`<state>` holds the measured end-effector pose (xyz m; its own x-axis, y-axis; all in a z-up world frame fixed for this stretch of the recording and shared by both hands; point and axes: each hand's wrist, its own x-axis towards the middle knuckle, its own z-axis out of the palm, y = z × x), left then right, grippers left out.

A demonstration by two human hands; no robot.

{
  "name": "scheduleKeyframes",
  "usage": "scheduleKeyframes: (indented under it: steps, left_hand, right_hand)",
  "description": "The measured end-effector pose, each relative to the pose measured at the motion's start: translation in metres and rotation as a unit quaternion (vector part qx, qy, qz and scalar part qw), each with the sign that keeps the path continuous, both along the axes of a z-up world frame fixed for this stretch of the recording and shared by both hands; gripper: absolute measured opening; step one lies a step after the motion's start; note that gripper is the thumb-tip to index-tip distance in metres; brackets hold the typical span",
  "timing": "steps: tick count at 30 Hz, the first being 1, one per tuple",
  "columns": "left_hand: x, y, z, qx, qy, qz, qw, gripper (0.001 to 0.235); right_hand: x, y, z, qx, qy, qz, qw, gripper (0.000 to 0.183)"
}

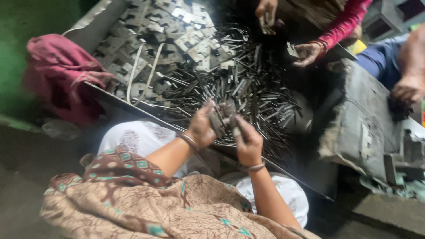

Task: The person picks up individual metal plate hinges and long metal pins from a large bin and places them onto a padded surface for sorting and assembly.

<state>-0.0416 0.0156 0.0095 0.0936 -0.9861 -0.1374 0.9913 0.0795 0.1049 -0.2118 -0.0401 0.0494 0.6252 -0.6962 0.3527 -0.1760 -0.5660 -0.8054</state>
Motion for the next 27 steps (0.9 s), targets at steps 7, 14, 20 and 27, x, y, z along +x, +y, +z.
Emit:
scheduleKeyframes:
  steps: [7, 14, 20, 27]
  left_hand:
    - [-0.008, -0.005, -0.021, 0.063, -0.26, 0.013, 0.964, 0.042]
    - [0.119, -0.006, -0.01, 0.233, -0.938, -0.179, 0.186, 0.031]
    - [0.152, -0.021, -0.047, 0.34, -0.892, -0.26, 0.144, 0.063]
    - [0.144, -0.021, -0.081, 0.323, -0.931, -0.159, 0.053, 0.069]
  right_hand:
    - [0.016, 0.004, -0.008, -0.121, 0.087, 0.015, 0.989, 0.047]
    - [-0.032, -0.05, 0.003, 0.477, -0.232, -0.098, 0.842, 0.053]
    - [-0.158, -0.169, 0.025, -0.046, -0.066, -0.274, 0.958, 0.049]
    - [-0.292, -0.268, 0.038, -0.334, 0.278, -0.412, 0.801, 0.063]
